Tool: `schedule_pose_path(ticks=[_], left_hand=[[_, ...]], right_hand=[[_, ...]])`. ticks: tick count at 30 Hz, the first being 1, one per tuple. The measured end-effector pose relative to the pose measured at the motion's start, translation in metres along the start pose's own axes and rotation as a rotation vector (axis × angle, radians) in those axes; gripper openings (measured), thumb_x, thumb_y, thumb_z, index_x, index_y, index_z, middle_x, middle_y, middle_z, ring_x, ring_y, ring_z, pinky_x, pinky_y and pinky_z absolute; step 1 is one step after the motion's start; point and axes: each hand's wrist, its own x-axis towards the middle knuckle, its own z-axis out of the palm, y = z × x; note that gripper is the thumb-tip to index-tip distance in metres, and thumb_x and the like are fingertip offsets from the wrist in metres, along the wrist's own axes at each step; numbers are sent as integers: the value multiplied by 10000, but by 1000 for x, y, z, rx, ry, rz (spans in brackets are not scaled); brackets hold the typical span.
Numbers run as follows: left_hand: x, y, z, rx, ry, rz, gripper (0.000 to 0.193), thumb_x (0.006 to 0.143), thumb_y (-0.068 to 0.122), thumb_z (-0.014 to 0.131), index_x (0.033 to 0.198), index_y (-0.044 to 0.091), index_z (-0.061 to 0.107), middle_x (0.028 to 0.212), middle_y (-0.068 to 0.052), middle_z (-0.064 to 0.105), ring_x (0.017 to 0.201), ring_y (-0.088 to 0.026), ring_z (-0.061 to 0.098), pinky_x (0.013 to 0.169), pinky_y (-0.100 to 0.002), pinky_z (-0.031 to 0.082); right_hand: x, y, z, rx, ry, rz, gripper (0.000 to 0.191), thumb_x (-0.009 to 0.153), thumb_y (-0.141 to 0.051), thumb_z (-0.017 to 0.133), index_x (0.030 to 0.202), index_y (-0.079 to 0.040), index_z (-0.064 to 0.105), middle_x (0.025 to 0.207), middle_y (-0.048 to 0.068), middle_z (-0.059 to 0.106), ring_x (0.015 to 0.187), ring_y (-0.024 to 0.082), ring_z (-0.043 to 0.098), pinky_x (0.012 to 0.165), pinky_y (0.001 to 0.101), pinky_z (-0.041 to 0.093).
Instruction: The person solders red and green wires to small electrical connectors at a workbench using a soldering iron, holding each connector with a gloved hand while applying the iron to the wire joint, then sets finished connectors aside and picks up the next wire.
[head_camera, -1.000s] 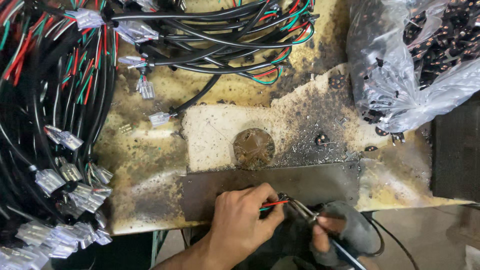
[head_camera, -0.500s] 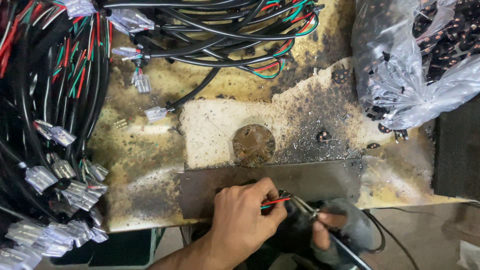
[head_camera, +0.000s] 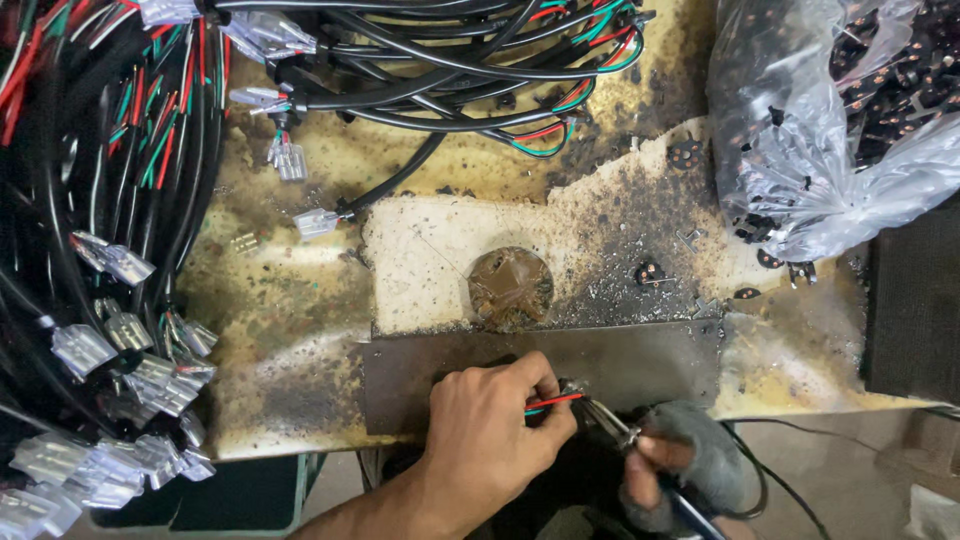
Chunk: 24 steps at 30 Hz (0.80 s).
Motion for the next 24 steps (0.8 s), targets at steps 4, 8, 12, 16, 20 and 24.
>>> schedule_pose_path(ticks=[4, 8, 12, 16, 20, 24], left_hand=[[1, 0, 1, -3, 12, 11, 176, 760, 262, 770, 773, 111, 680, 649, -110, 721, 600, -334, 712, 565, -470, 537], [0, -1, 2, 11, 0, -20, 172, 755, 271, 771, 779, 121, 691, 647, -113, 719, 605, -334, 714, 571, -471, 542], [1, 0, 2, 13, 1, -13, 167, 758, 268, 763, 786, 122, 684, 645, -105, 720, 605, -333, 713, 574, -469, 545], [2, 1, 1, 10, 11, 4, 178, 756, 273, 771, 770, 119, 684, 645, -108, 718, 601, -336, 709, 562, -475, 535], [1, 2, -1, 15, 12, -12, 180, 753, 271, 773, 773, 118, 681, 643, -111, 714, 596, -337, 706, 558, -468, 535], [1, 1, 0, 10, 36, 1, 179, 743, 262, 784, 772, 116, 685, 650, -116, 716, 601, -343, 704, 555, -471, 534]], right_hand=[[2, -2, -1, 4, 55, -18, 233, 924, -105, 724, 1119, -78, 600, 828, 10, 671, 686, 126, 657, 651, 283, 499], [3, 3, -11, 46, -70, -47, 217, 964, -108, 734, 1142, -93, 611, 889, 1, 686, 761, 123, 684, 723, 284, 512], [-1, 5, -6, 31, 5, -34, 226, 956, -121, 739, 1142, -87, 615, 891, -2, 691, 753, 117, 670, 714, 282, 505], [-3, 0, 18, 27, 315, 111, 229, 924, -112, 744, 1120, -73, 634, 880, 35, 688, 709, 120, 631, 684, 285, 496], [-10, 2, 28, 51, 394, 174, 212, 901, -93, 752, 1088, -60, 657, 849, 30, 693, 703, 94, 635, 699, 253, 507], [-32, 19, 28, 118, 613, 264, 188, 878, -55, 729, 1054, -56, 664, 839, 71, 685, 681, 101, 578, 692, 227, 477]])
